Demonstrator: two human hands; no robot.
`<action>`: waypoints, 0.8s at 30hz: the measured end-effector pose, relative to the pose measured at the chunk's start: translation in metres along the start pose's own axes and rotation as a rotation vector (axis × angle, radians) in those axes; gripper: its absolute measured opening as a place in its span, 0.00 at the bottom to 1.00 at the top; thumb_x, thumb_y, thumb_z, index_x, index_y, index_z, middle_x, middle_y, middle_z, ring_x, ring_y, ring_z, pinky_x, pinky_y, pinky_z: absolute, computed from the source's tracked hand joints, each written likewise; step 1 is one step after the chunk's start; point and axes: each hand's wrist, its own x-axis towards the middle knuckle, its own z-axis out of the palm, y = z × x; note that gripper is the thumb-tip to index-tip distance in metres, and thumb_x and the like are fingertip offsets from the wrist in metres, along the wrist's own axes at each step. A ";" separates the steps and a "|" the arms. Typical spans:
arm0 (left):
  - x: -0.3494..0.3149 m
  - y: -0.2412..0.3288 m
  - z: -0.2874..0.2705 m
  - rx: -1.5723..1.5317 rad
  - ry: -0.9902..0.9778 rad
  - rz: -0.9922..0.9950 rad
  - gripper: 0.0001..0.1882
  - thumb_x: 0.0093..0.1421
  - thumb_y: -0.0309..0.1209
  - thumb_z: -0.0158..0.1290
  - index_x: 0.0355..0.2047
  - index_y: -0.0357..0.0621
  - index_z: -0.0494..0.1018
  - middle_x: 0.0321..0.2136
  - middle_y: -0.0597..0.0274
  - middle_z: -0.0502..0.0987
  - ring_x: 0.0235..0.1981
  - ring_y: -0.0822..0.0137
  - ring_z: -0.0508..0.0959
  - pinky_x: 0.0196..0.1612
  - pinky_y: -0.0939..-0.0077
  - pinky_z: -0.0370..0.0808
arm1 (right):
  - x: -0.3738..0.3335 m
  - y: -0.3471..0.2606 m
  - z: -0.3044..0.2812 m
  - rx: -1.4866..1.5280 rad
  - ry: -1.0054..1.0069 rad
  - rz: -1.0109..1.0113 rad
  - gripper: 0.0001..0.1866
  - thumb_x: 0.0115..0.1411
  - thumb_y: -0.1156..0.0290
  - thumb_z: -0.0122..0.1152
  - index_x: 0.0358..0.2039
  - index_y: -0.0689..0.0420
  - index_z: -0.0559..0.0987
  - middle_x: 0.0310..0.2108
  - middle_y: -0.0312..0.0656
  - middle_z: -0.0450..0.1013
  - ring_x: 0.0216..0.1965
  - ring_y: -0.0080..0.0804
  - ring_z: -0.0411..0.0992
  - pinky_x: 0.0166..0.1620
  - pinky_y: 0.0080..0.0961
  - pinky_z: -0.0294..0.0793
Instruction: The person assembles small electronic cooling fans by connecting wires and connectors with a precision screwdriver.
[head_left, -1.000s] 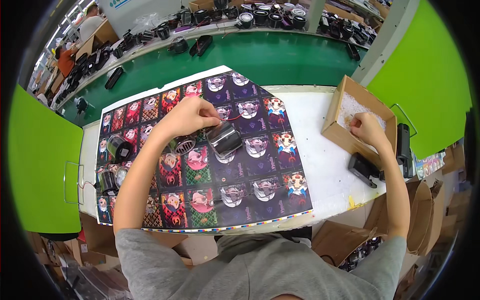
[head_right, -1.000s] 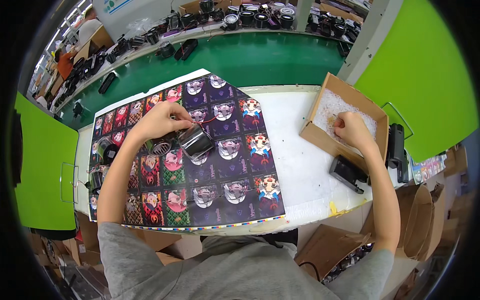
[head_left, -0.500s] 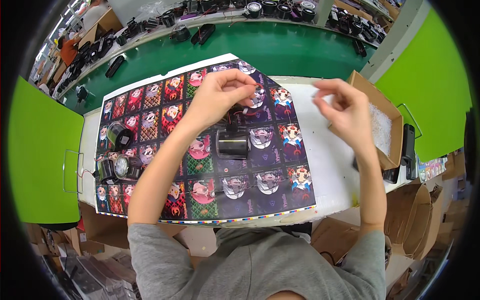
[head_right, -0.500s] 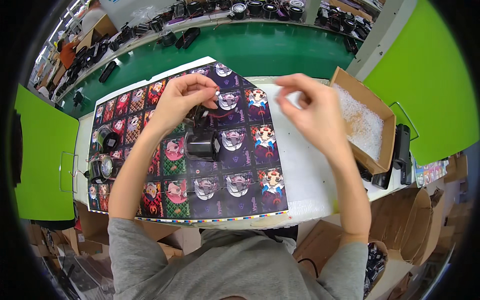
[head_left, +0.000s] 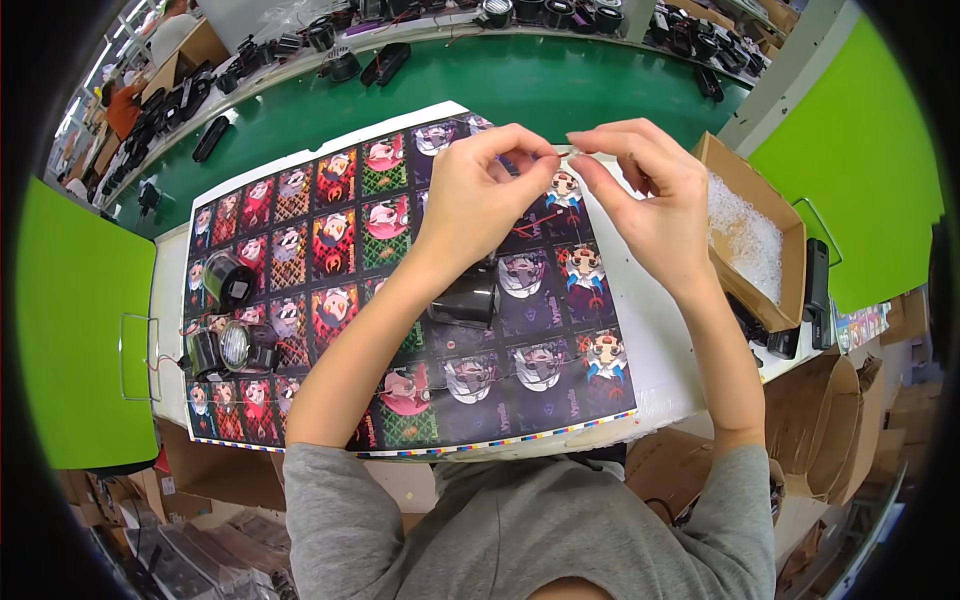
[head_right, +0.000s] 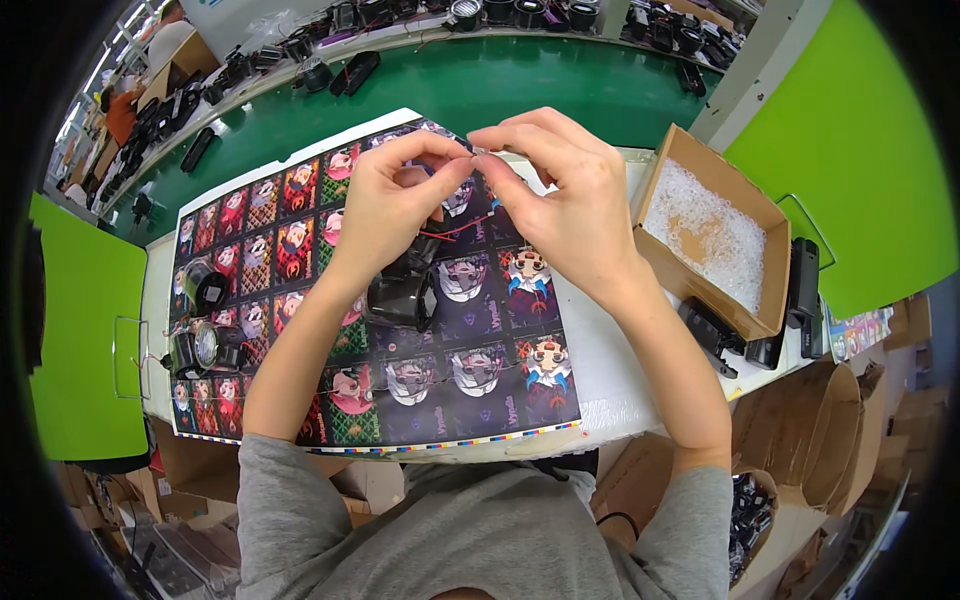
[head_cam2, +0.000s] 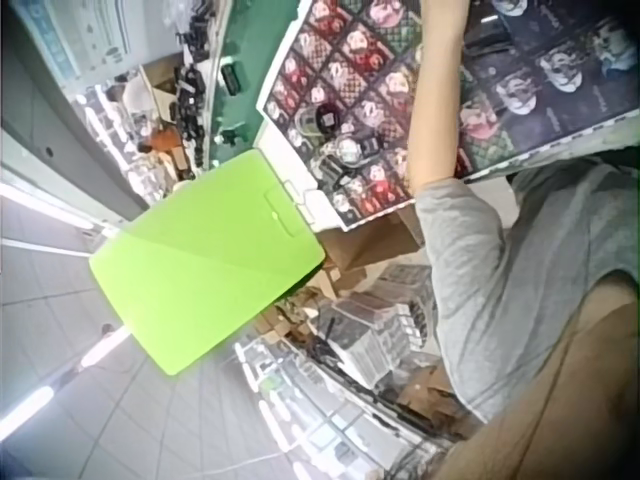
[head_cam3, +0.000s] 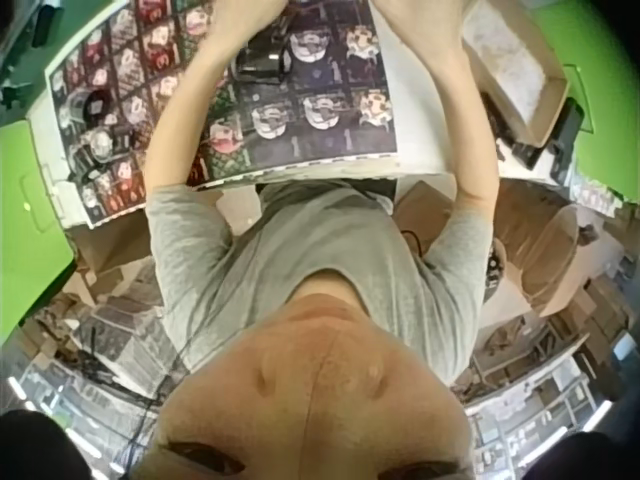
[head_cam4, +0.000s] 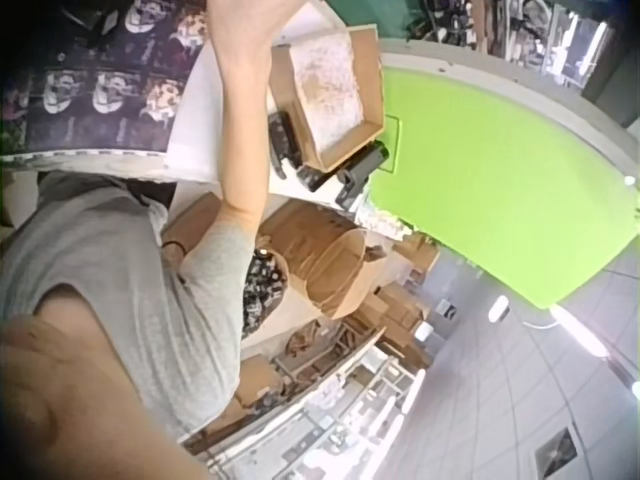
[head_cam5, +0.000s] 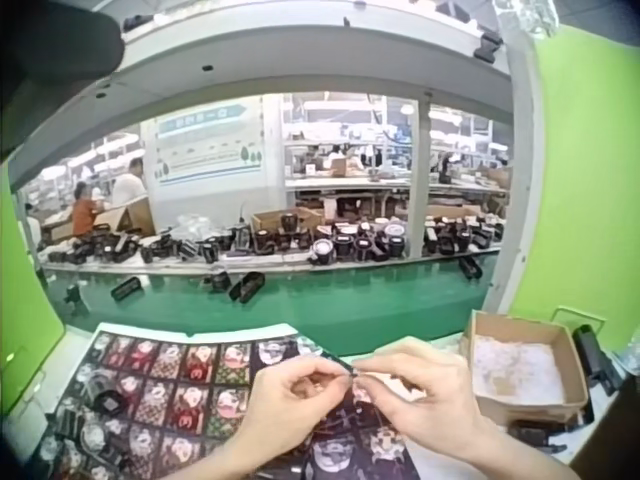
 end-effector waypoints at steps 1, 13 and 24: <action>0.000 0.000 0.003 0.005 0.041 0.013 0.04 0.48 0.26 0.54 0.24 0.39 0.75 0.17 0.67 0.72 0.13 0.84 0.65 0.16 0.88 0.59 | 0.000 0.005 0.001 -0.059 0.003 -0.073 0.08 0.44 0.79 0.62 0.29 0.57 0.79 0.25 0.34 0.72 0.17 0.16 0.59 0.18 0.14 0.55; 0.005 0.002 -0.001 -0.112 -0.046 -0.091 0.05 0.49 0.26 0.54 0.26 0.36 0.75 0.18 0.65 0.74 0.17 0.82 0.70 0.20 0.89 0.65 | 0.010 0.005 -0.003 -0.049 -0.185 0.020 0.05 0.46 0.77 0.61 0.27 0.58 0.79 0.25 0.39 0.73 0.19 0.24 0.65 0.20 0.19 0.61; 0.020 -0.027 -0.029 -0.070 -0.340 -0.135 0.17 0.56 0.28 0.45 0.45 0.35 0.69 0.42 0.57 0.73 0.45 0.71 0.70 0.50 0.78 0.64 | 0.045 0.030 -0.006 0.075 -0.282 0.091 0.09 0.48 0.69 0.62 0.31 0.57 0.81 0.22 0.33 0.65 0.20 0.17 0.60 0.23 0.17 0.59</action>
